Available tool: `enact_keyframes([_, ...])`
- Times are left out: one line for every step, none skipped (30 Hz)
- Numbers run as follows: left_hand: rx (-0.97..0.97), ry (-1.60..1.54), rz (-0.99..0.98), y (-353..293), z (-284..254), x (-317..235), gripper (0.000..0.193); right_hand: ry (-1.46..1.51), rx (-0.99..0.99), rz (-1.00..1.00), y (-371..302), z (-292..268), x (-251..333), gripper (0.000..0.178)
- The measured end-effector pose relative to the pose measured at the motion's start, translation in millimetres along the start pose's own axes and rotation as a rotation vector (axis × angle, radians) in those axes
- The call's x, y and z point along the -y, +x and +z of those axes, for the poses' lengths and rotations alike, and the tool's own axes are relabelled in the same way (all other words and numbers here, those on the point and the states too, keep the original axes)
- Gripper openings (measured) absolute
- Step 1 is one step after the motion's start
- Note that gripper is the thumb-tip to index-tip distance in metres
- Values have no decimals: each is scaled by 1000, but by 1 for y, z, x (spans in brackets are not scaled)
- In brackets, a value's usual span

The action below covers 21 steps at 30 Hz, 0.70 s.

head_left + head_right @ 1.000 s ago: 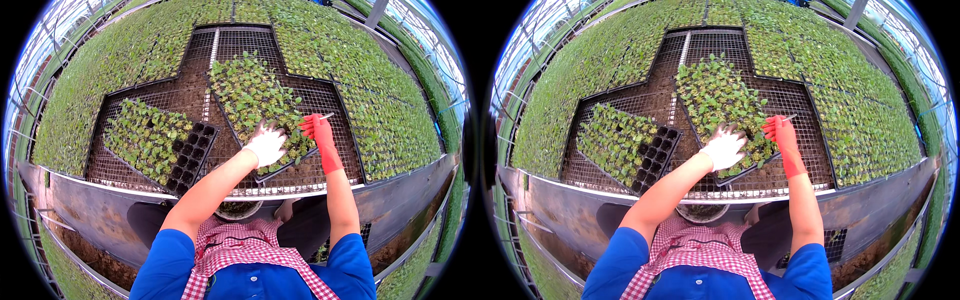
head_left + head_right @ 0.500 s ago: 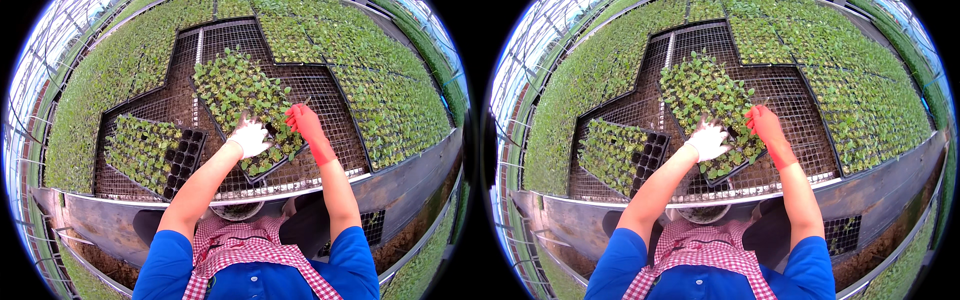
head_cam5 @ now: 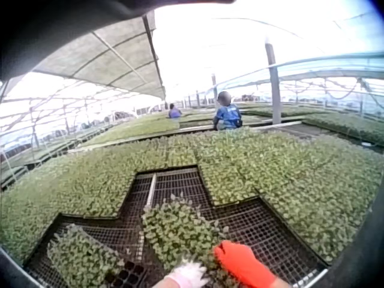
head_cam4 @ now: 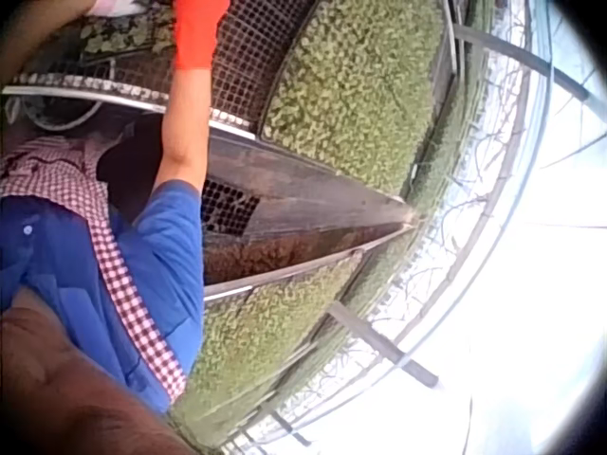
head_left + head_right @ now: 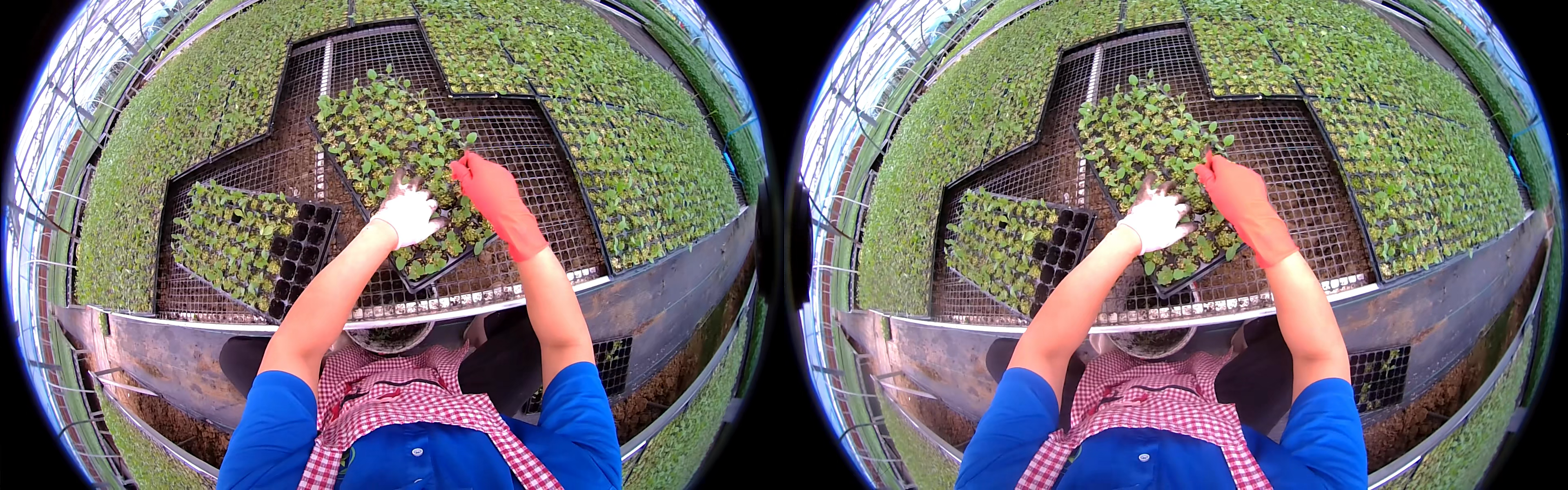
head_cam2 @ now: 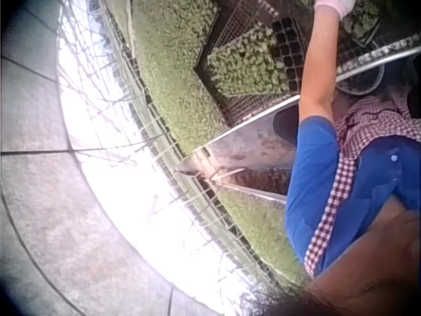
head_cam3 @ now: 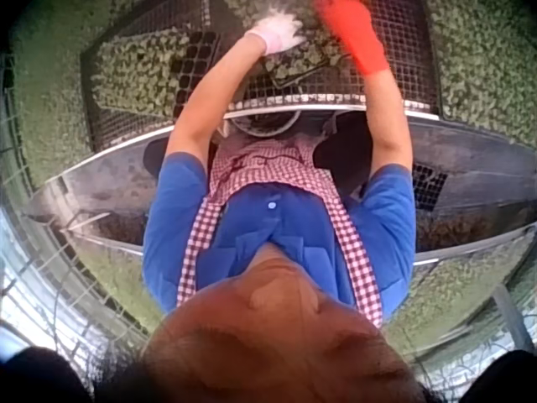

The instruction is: The person uses a small tool to extract seedlings from a tray and places them into a bucket.

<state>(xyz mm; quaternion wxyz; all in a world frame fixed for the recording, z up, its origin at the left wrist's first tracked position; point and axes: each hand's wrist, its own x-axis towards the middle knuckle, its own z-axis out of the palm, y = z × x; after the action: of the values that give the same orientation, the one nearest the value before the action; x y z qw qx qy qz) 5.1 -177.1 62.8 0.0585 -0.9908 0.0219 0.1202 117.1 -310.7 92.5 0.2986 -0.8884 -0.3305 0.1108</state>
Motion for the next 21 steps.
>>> enact_keyframes([-1,0,0,1,0,0,52,0,-1,0,-2,-3,-2,33])
enact_keyframes([0,-5,4,1,-1,0,52,100,-31,18,-6,-5,-4,33])
enact_keyframes([1,-11,7,2,-1,0,51,200,-60,35,-7,-8,-7,33])
enact_keyframes([-1,-11,14,4,-3,-2,51,231,-86,17,-6,-4,-19,31])
enact_keyframes([-6,-2,31,5,-4,-2,51,231,-85,18,-6,2,-25,31])
enact_keyframes([-11,6,48,6,-5,-2,51,281,-95,-8,-7,8,-30,28])
enact_keyframes([-12,5,50,7,-7,-3,51,330,-105,-34,-8,13,-34,25])
enact_keyframes([13,4,55,8,-9,-5,51,328,-105,-32,-9,18,-39,25])
enact_keyframes([37,3,60,10,-10,-6,51,323,-86,-28,-9,23,-43,24])
enact_keyframes([38,3,57,11,-8,-7,51,322,-65,-29,-9,26,-44,23])
enact_keyframes([37,-5,55,11,-4,-9,51,322,-63,-31,-10,26,-44,23])
enact_keyframes([36,-12,52,10,-2,-10,51,374,-52,-9,-10,27,-44,24])
enact_keyframes([34,-12,49,8,-2,-11,51,424,-44,12,-10,26,-44,24])
enact_keyframes([19,-13,39,6,-2,-11,52,424,-42,8,-8,25,-43,24])
enact_keyframes([4,-13,27,3,-2,-12,52,422,-113,-57,-6,22,-41,24])
enact_keyframes([16,-35,6,-2,-7,-14,52,418,-183,-119,-6,21,-39,24])
enact_keyframes([15,-38,1,-6,-4,-16,52,417,-179,-122,-5,19,-36,24])
enact_keyframes([-32,-38,1,-11,-1,-17,52,394,-145,-141,-3,19,-32,24])
enact_keyframes([-82,-38,2,-17,1,-19,52,368,-113,-162,-2,17,-28,23])
enact_keyframes([-101,-33,-3,-24,0,-21,51,332,-69,-133,0,17,-25,22])
enact_keyframes([-173,-31,14,-31,5,-21,50,329,-65,-139,1,16,-21,22])
